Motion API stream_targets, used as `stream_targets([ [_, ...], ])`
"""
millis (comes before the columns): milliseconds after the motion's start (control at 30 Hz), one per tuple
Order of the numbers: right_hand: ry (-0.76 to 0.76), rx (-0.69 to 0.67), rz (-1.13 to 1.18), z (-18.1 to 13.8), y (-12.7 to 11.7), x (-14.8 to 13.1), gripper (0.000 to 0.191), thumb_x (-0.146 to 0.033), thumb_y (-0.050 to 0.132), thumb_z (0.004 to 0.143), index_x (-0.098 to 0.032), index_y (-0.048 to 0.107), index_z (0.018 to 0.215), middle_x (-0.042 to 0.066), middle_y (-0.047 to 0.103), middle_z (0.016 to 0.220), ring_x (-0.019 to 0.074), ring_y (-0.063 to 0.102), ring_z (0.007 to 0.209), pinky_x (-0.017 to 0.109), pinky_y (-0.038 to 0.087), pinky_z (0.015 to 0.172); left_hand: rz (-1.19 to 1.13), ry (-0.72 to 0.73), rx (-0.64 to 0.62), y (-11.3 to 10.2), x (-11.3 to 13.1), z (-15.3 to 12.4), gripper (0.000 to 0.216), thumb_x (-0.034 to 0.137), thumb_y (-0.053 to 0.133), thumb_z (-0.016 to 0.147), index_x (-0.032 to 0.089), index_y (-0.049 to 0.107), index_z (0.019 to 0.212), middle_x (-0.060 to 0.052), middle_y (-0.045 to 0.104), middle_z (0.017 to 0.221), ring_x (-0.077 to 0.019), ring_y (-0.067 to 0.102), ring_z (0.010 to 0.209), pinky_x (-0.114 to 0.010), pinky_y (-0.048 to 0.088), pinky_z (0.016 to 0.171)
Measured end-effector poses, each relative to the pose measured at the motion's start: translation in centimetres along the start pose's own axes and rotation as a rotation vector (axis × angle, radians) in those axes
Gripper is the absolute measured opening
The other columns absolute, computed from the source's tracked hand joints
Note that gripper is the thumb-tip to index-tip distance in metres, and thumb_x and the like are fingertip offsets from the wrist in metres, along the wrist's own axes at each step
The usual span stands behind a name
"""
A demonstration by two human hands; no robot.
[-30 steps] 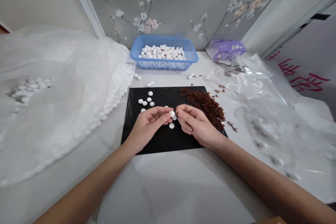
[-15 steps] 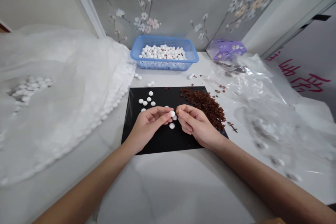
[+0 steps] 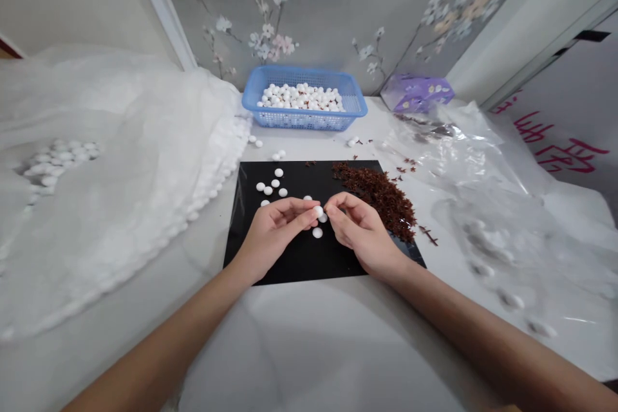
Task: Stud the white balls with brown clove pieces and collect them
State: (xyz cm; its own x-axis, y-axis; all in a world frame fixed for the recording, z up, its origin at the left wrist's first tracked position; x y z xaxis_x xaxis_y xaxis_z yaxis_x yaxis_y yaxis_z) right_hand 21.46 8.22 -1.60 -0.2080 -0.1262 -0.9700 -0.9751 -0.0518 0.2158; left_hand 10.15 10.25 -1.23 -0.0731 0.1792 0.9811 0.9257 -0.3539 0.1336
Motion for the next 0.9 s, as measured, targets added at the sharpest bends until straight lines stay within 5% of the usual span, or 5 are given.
stream_targets([
  [367, -0.035, -0.025, 0.005, 0.1, 0.3, -0.1, 0.029, -0.044, 0.061, 0.080, -0.019, 0.047, 0.073, -0.009, 0.033, 0.051, 0.0037, 0.021, 0.041, 0.020, 0.015, 0.039, -0.019, -0.038, 0.024, -0.3, -0.3, 0.1, 0.020, 0.031, 0.071, 0.070, 0.020, 0.072, 0.087, -0.001, 0.069, 0.078, -0.0120, 0.062, 0.072, -0.025, 0.049, 0.073],
  [900, 0.036, -0.186, 0.064, 0.1, 1.2, 0.0, 0.025, -0.037, 0.063, 0.080, -0.019, 0.047, 0.071, -0.008, 0.038, 0.057, 0.0039, 0.021, 0.043, 0.020, 0.012, 0.038, -0.062, -0.013, -0.101, 0.5, -0.2, 0.0, 0.010, 0.025, 0.070, 0.072, 0.022, 0.073, 0.081, 0.001, 0.071, 0.072, -0.0098, 0.063, 0.071, -0.022, 0.049, 0.074],
])
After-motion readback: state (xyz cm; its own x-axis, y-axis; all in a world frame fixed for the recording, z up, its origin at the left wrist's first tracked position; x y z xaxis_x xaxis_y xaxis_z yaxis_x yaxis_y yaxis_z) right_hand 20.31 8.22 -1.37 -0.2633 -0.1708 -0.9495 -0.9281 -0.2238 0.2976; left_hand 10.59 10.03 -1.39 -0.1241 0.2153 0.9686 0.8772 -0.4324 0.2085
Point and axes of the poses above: each hand's wrist, its own z-axis towards the middle knuckle, its own y-axis out of the palm, x = y × z, the point moved 10 cm from there along z, towards the middle knuckle
